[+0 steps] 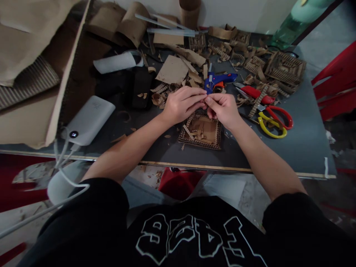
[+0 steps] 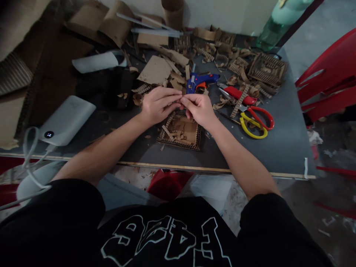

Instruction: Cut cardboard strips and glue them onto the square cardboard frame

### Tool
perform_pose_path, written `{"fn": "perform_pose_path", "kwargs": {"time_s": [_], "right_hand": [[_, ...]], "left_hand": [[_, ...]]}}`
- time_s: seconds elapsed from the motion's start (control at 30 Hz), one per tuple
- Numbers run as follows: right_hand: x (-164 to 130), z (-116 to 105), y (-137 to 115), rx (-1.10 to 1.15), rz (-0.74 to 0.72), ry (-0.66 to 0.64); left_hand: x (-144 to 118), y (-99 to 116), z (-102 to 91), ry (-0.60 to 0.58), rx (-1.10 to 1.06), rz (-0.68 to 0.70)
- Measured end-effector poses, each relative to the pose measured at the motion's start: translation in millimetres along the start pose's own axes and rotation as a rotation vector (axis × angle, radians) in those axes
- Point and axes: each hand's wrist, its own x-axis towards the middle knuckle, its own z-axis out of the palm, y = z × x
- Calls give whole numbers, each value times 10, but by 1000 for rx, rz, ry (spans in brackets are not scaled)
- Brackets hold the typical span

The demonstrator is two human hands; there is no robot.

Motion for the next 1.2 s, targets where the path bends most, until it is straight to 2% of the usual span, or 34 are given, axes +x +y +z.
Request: {"fn": "perform_pose_path", "kwargs": {"time_s": [0.27, 0.6, 0.93, 1.2], "right_hand": [[-14, 35, 24, 9, 2, 122], [1, -26, 2, -56, -47, 39], [-6, 6, 17, -53, -59, 78], [-11, 29, -1, -8, -15, 92]], "left_hand": [[-11, -21, -6, -13, -58, -65], [45, 52, -76, 5, 25, 92], [7, 5, -17, -50, -15, -51], [86, 120, -66, 84, -85, -126]]}}
